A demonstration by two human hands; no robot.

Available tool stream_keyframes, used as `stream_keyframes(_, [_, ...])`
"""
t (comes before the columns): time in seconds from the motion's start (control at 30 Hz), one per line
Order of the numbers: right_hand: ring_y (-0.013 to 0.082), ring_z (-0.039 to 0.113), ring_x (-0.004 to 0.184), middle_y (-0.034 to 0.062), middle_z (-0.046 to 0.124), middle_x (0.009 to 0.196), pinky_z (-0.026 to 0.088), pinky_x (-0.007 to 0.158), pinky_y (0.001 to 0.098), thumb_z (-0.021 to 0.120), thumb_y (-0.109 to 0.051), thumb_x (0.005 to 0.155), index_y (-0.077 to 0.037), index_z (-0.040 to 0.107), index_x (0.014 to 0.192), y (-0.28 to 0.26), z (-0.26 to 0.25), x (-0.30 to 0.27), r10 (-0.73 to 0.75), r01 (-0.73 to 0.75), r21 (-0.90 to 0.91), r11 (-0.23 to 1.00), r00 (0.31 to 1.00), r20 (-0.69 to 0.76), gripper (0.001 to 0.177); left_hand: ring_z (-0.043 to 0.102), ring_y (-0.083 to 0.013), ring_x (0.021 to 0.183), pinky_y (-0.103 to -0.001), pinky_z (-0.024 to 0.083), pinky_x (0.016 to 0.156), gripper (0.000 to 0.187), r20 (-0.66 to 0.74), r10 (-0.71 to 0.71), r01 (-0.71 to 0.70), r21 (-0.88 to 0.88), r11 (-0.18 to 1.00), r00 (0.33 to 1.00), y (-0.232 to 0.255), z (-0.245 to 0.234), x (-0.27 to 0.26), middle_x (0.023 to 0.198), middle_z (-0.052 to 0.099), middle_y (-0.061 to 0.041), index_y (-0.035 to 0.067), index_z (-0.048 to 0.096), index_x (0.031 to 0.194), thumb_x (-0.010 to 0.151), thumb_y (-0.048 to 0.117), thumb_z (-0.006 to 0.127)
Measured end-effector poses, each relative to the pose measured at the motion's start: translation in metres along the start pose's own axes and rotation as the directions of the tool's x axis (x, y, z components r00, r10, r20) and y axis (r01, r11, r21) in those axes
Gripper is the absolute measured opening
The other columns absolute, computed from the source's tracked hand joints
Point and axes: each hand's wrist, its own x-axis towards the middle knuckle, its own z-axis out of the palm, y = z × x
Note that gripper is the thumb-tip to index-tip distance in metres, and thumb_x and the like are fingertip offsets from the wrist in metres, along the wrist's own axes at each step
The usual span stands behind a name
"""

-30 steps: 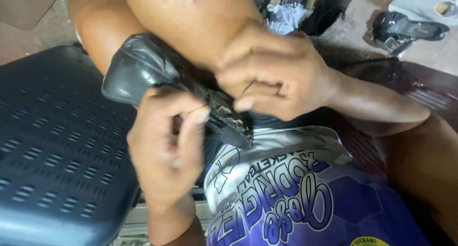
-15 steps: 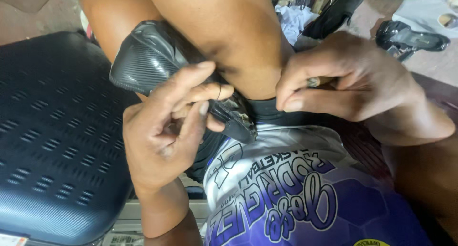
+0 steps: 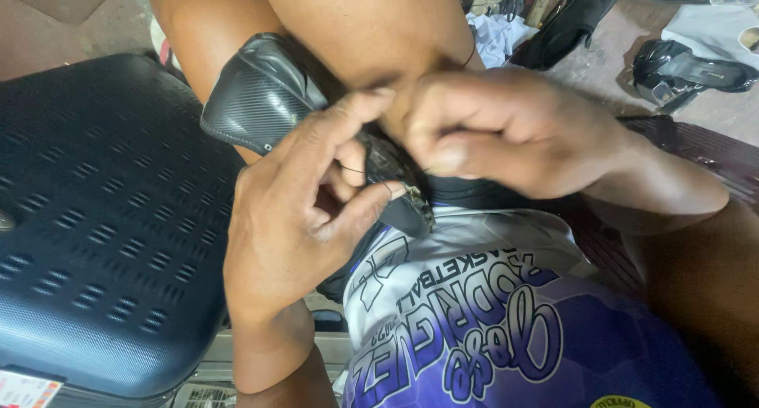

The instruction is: The person sits with legs crossed and sews a black cycling shoe using a needle and thread. They repeatedly push the needle through the shoe's upper and pull the thread to stitch the material.

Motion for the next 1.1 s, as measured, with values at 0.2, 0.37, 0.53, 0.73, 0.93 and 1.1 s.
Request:
stream_keyframes(0.2, [0.0138,0.054,0.053,0.0039,0.054,0.064,0.042,0.052,0.0314,0.083,-0.022,0.087,-0.006,0.063,0.102,0.010,0.025,0.027,0.046,-0.119,-0.457,0.882,0.985,-0.167,0.030,0.063,-0.0069,0.082,-0.021,0.057,0.074,0.087,-0.111,0.043,-0.050,-0.062,0.997,0.993,-0.003,0.010,-0.004,0.105,0.066,-0.003,0.007,0.041,0.154,0.081,0.000,0.089])
stream_keyframes(0.37, [0.0122,0.062,0.061,0.0021,0.066,0.080,0.046,0.056,0.0294,0.075,-0.015,0.098,-0.009,0.068,0.100,0.003,0.025,0.034,-0.118,-0.024,-0.579,0.815,0.971,-0.207,0.009,0.053,-0.0071,0.067,-0.021,0.051,0.061,0.100,-0.160,-0.056,0.037,-0.123,0.992,0.985,-0.003,0.014,-0.007,0.088,0.055,-0.003,0.005,0.035,0.154,0.074,0.005,0.094])
stream_keyframes(0.53, [0.0157,0.064,0.064,0.0051,0.067,0.083,0.048,0.058,0.0319,0.073,-0.015,0.099,-0.008,0.066,0.107,-0.001,0.015,0.023,-0.114,-0.049,-0.659,0.751,0.973,-0.202,0.013,0.049,-0.0095,0.069,-0.023,0.050,0.063,0.103,-0.183,-0.037,0.017,-0.112,0.994,0.982,-0.003,0.014,-0.011,0.088,0.050,-0.003,0.005,0.037,0.155,0.071,0.006,0.096])
stream_keyframes(0.73, [0.0199,0.066,0.068,0.0087,0.068,0.086,0.051,0.060,0.0349,0.070,-0.014,0.099,-0.006,0.063,0.114,0.005,0.003,-0.001,-0.015,-0.185,-0.806,0.563,0.972,-0.233,0.019,0.055,-0.0065,0.068,-0.020,0.052,0.061,0.098,-0.166,0.021,-0.035,-0.081,0.996,0.986,-0.006,0.011,-0.013,0.089,0.051,-0.003,0.006,0.039,0.155,0.075,0.007,0.097])
stream_keyframes(0.93, [0.0241,0.068,0.071,0.0123,0.070,0.089,0.054,0.062,0.0379,0.067,-0.014,0.099,-0.004,0.060,0.122,0.013,-0.013,-0.025,0.086,-0.353,-0.846,0.399,0.933,-0.349,0.025,0.066,-0.0091,0.075,-0.022,0.058,0.064,0.096,-0.124,0.043,-0.054,-0.090,0.994,0.991,0.000,0.007,-0.004,0.125,0.064,-0.011,0.006,0.036,0.153,0.076,0.006,0.092])
stream_keyframes(1.1, [0.0276,0.070,0.074,0.0153,0.071,0.092,0.056,0.064,0.0404,0.065,-0.014,0.100,-0.002,0.058,0.128,0.013,-0.008,-0.033,0.076,-0.377,-0.819,0.433,0.920,-0.383,0.031,0.069,-0.0123,0.081,-0.022,0.059,0.063,0.094,-0.131,-0.005,-0.006,-0.083,0.997,0.991,0.014,0.006,0.007,0.140,0.061,-0.015,0.006,0.034,0.152,0.075,0.002,0.088])
